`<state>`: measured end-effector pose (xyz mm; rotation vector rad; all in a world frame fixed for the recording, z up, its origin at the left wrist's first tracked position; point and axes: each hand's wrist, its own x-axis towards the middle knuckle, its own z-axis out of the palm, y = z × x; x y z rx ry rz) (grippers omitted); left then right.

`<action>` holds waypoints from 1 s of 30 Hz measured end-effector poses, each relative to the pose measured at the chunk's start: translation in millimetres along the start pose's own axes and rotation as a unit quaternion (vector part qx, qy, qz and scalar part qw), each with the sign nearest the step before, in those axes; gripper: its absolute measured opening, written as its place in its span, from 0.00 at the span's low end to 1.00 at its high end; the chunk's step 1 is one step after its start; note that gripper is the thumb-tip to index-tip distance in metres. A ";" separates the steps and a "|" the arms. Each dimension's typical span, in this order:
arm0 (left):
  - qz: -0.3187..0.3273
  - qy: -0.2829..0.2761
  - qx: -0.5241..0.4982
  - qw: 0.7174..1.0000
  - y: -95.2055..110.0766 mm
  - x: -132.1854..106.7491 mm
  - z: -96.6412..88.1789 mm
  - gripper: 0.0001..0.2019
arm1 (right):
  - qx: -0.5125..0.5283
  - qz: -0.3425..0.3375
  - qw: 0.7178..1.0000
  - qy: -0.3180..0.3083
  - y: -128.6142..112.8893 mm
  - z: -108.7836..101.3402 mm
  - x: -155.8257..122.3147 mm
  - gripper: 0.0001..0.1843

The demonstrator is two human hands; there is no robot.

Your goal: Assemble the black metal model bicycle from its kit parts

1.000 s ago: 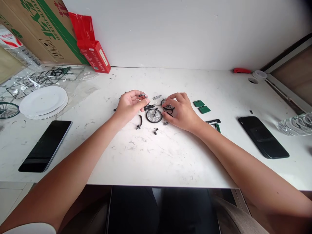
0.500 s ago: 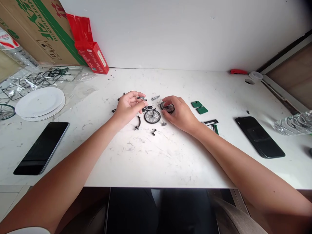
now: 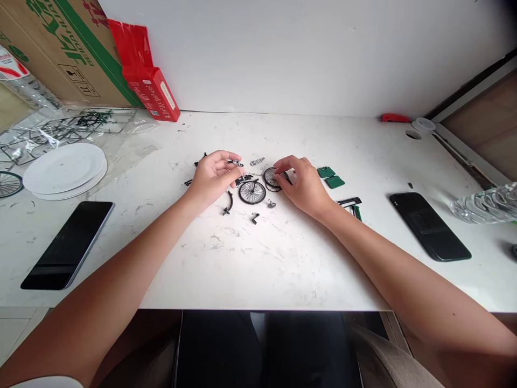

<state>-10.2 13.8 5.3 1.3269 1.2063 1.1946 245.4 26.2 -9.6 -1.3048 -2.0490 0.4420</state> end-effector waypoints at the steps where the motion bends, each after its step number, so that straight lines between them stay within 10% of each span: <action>1: 0.000 -0.001 0.001 1.000 0.4 -0.1 0.4 0.14 | 0.000 -0.001 1.000 0.008 0.2 -0.3 0.1 0.08; 14: -0.010 -0.005 0.018 1.000 -1.3 -1.0 -1.0 0.15 | -0.020 0.008 1.000 0.008 4.4 -2.9 0.5 0.18; 30: -0.018 -0.002 0.026 1.000 0.2 -2.3 0.4 0.16 | 0.102 -0.054 0.993 0.029 -8.0 2.9 -4.0 0.06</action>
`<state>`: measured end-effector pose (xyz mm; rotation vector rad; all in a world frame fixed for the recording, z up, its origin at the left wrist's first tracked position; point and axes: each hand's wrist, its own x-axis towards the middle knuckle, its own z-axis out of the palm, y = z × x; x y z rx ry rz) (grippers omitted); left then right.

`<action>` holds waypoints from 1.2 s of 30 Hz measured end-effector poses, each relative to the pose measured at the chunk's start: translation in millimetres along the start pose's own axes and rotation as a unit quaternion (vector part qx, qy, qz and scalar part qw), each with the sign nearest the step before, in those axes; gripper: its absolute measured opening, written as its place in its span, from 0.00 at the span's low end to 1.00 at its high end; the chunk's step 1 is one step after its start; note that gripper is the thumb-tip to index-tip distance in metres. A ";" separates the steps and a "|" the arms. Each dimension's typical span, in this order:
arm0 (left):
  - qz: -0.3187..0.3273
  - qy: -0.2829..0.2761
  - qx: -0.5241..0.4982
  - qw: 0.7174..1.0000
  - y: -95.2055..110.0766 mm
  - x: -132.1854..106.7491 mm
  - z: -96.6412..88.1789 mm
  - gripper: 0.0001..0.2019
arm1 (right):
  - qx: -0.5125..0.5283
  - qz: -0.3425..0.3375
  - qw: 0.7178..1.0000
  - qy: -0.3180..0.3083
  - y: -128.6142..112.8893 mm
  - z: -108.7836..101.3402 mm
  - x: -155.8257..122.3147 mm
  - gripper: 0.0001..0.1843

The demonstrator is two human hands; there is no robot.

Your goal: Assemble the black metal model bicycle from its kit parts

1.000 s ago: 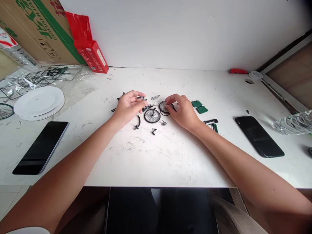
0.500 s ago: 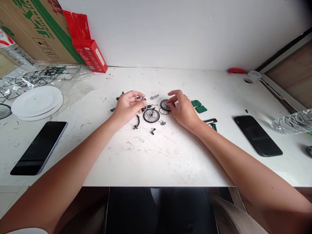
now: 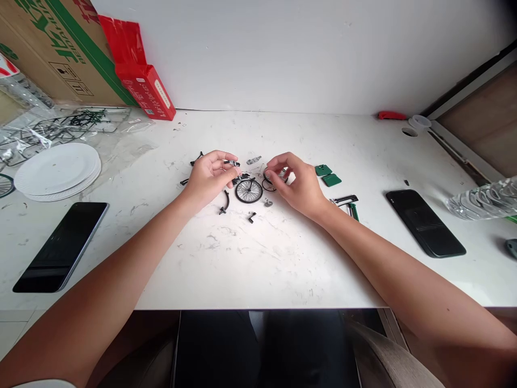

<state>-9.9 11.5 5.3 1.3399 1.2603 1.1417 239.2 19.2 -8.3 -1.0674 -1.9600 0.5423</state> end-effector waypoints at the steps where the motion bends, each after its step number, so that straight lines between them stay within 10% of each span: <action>1: 0.001 0.000 -0.001 1.000 -0.1 -0.2 0.2 0.16 | 0.022 -0.006 1.000 -0.016 -3.3 1.5 -1.6 0.06; 36: -0.002 -0.003 0.011 1.000 -0.7 0.8 1.0 0.15 | -0.064 0.034 0.997 -0.022 7.8 5.1 -1.5 0.12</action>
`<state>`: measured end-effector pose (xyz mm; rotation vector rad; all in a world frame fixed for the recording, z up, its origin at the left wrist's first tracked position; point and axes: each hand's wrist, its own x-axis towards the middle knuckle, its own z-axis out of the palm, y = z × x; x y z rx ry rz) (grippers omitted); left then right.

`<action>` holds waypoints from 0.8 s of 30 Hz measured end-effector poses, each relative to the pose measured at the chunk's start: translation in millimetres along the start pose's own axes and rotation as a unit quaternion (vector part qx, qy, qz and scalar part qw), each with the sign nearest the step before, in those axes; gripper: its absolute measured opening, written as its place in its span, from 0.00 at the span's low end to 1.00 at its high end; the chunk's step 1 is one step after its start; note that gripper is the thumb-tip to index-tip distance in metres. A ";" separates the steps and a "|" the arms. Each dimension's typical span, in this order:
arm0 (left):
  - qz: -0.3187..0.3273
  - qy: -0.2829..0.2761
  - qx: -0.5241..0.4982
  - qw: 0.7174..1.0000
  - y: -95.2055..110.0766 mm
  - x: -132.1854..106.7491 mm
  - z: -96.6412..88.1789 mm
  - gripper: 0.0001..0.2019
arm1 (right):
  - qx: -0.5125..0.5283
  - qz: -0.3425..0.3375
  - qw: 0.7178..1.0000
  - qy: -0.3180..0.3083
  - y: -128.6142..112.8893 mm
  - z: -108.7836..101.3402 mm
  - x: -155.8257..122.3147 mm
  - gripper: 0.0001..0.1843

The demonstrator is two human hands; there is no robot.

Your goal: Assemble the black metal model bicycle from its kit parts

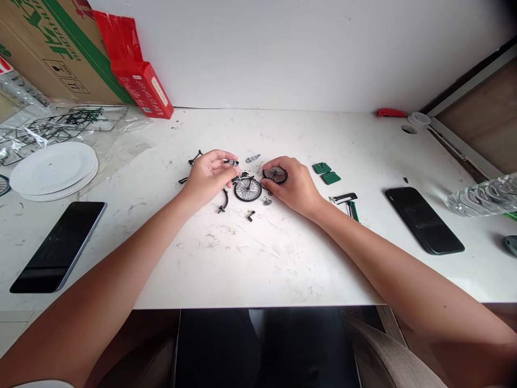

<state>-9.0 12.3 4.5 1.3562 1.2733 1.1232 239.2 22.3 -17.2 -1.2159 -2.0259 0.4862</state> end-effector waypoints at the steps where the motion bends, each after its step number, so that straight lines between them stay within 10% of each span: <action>1: -0.001 0.001 0.000 1.000 0.2 -0.1 0.2 0.15 | -0.002 0.002 1.000 0.000 -0.3 -0.2 0.2 0.12; 24: -0.003 -0.005 -0.005 1.000 0.5 -0.5 1.8 0.14 | -0.098 -0.062 0.991 -0.064 -8.5 -13.9 3.1 0.07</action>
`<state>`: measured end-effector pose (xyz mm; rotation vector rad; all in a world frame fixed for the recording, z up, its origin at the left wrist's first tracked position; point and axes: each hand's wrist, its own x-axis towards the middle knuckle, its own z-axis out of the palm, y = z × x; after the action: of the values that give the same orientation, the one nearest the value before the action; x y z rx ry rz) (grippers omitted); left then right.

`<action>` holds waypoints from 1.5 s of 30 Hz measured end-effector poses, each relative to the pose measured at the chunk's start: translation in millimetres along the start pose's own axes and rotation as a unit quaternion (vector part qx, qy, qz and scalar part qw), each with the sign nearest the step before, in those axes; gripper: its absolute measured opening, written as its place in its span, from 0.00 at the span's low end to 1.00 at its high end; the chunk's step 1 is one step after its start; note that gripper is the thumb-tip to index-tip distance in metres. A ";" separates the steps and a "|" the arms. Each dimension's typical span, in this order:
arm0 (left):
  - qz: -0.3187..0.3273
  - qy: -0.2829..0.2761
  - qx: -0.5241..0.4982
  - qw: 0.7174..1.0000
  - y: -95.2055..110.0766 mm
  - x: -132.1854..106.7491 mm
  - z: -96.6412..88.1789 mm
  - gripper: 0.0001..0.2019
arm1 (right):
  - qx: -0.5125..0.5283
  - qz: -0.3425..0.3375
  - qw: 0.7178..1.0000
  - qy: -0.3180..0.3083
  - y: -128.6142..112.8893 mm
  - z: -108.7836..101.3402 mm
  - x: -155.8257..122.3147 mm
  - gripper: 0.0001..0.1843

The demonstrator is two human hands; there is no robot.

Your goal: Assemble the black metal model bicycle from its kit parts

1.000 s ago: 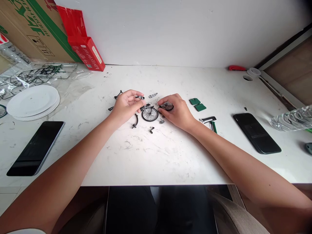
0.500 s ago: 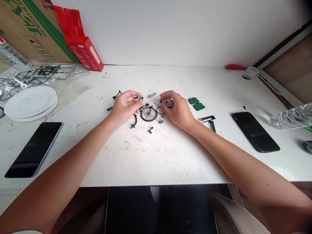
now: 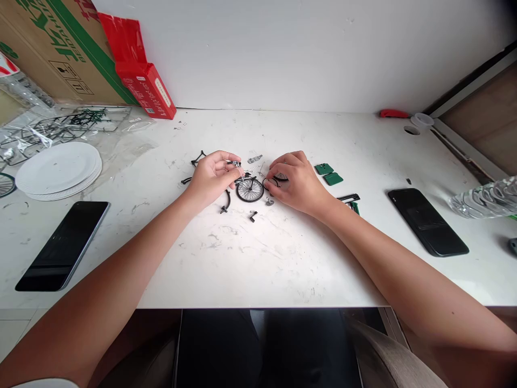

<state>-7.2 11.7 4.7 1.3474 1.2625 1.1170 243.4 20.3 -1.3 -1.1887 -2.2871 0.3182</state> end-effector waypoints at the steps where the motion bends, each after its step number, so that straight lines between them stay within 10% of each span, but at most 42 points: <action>1: -0.001 0.000 -0.002 1.000 -0.2 0.1 0.0 0.14 | -0.003 -0.004 1.000 -0.005 -0.2 0.1 -0.4 0.09; 24: 0.029 0.034 -0.001 0.999 5.2 7.1 -11.2 0.13 | -0.091 -0.072 0.990 -0.080 9.6 -19.7 3.0 0.12; 45: 0.102 0.038 0.145 0.983 4.2 -4.6 -11.6 0.15 | -0.130 0.067 0.987 -0.067 -15.9 -6.9 -5.5 0.08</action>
<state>-18.3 7.6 10.3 1.6958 1.4073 1.1652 238.9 6.3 9.5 -1.4979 -2.4243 0.1536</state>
